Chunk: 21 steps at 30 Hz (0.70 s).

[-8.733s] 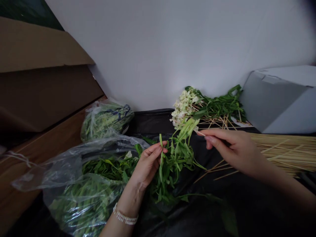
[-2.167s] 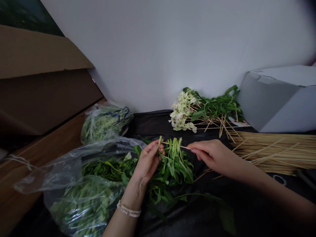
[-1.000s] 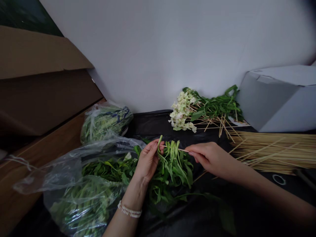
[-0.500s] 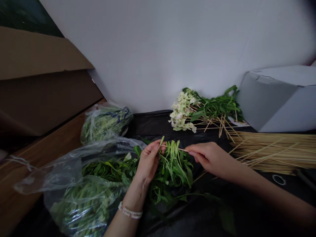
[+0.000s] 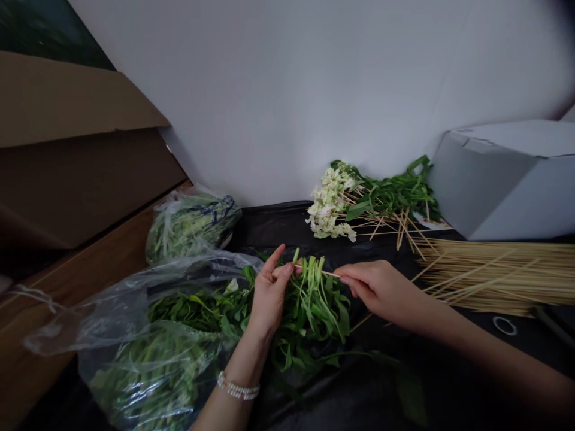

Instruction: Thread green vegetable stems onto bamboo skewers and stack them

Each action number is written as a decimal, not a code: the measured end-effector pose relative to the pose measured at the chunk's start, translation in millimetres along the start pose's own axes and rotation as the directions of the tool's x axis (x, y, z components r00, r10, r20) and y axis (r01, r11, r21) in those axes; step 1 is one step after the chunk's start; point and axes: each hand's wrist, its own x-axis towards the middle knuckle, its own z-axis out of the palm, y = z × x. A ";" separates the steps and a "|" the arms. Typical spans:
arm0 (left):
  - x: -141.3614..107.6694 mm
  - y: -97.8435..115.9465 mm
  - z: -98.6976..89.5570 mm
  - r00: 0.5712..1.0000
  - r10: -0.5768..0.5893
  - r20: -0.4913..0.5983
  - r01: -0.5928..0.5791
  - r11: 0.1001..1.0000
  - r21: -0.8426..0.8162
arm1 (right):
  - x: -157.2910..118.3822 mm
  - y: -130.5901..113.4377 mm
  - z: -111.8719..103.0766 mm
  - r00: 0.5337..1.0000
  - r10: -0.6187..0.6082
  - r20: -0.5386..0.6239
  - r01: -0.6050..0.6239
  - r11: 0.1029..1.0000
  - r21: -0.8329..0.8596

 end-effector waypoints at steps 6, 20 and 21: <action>-2.4 0.0 1.3 1.000 0.010 0.009 -0.010 0.995 0.100 | -0.5 -4.5 1.6 1.000 0.000 0.007 0.000 1.000 0.007; -0.1 -3.3 -0.6 0.993 0.113 0.021 -0.115 0.986 0.124 | -1.3 6.7 -27.7 0.869 0.072 -0.490 -0.080 0.997 0.006; -0.8 -4.1 -0.2 0.990 0.139 0.028 -0.142 0.974 0.174 | -2.2 7.3 -32.2 0.833 0.104 -0.543 -0.111 0.994 0.021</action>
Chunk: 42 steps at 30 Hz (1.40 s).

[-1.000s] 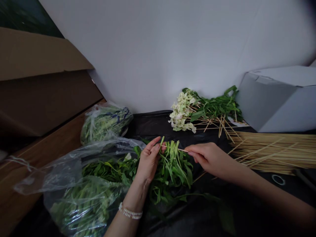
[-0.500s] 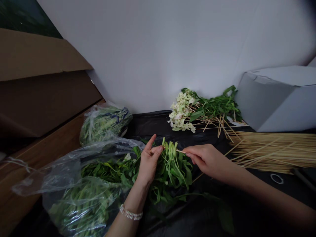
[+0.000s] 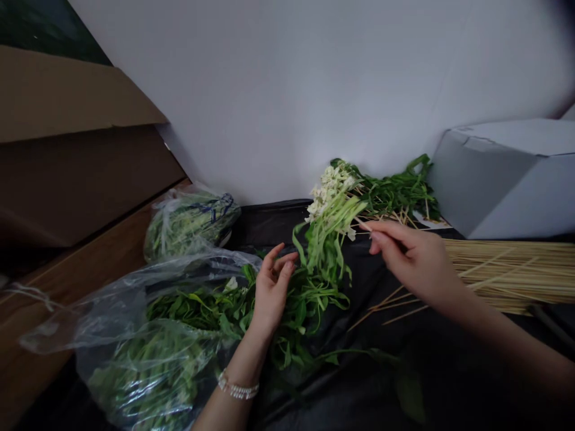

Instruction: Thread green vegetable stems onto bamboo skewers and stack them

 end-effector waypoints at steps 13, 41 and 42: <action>-29.3 -21.3 22.3 0.751 -0.012 0.660 -0.616 0.347 0.707 | 6.1 6.6 -6.3 0.996 0.070 -0.063 -0.070 0.998 0.005; -24.8 -16.9 17.4 0.833 -0.028 0.553 -0.504 0.376 0.778 | 3.7 7.1 -1.2 0.999 0.036 -0.008 -0.036 0.999 0.004; -24.0 -17.1 16.7 0.839 -0.012 0.544 -0.489 0.419 0.765 | 3.7 7.2 -1.0 0.999 0.035 -0.008 -0.035 0.999 0.005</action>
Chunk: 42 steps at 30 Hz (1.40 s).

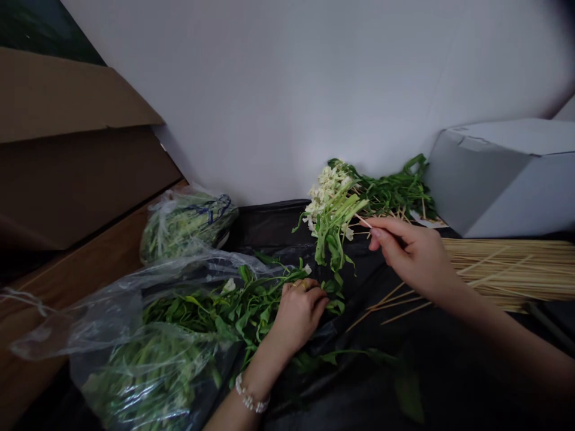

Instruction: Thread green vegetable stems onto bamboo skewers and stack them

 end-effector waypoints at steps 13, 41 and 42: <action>-0.1 -8.0 9.8 0.989 -0.131 -0.066 0.119 0.980 -0.160 | -1.1 -0.1 1.3 1.000 -0.005 -0.009 0.005 1.000 0.011; 12.7 -11.2 -37.1 0.781 -0.614 -0.110 -0.083 0.073 -0.994 | -17.8 -14.4 19.0 0.858 -0.251 0.449 0.250 0.966 0.063; 12.6 -10.6 -37.2 0.783 -0.611 -0.118 -0.087 0.081 -0.993 | -18.3 -13.8 20.4 0.858 -0.248 0.450 0.247 0.967 0.061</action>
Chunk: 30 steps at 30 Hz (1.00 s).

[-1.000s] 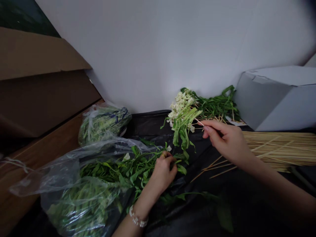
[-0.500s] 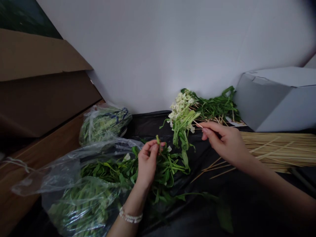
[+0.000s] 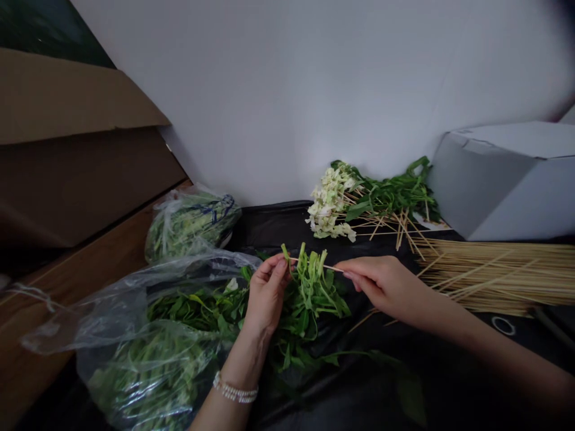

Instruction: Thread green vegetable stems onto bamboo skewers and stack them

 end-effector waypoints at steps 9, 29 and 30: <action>-1.8 0.2 0.4 0.999 0.034 -0.004 -0.034 0.999 0.030 | 0.4 3.0 2.1 1.000 0.016 -0.002 -0.016 1.000 0.005; -11.8 -3.3 4.2 0.974 0.041 0.222 -0.107 0.949 0.297 | 2.3 -3.7 7.1 1.000 -0.010 -0.015 0.010 0.998 0.063; -14.4 -3.4 6.3 0.968 0.059 0.245 -0.150 0.917 0.370 | 2.4 -3.9 7.2 1.000 -0.011 -0.017 0.012 0.997 0.071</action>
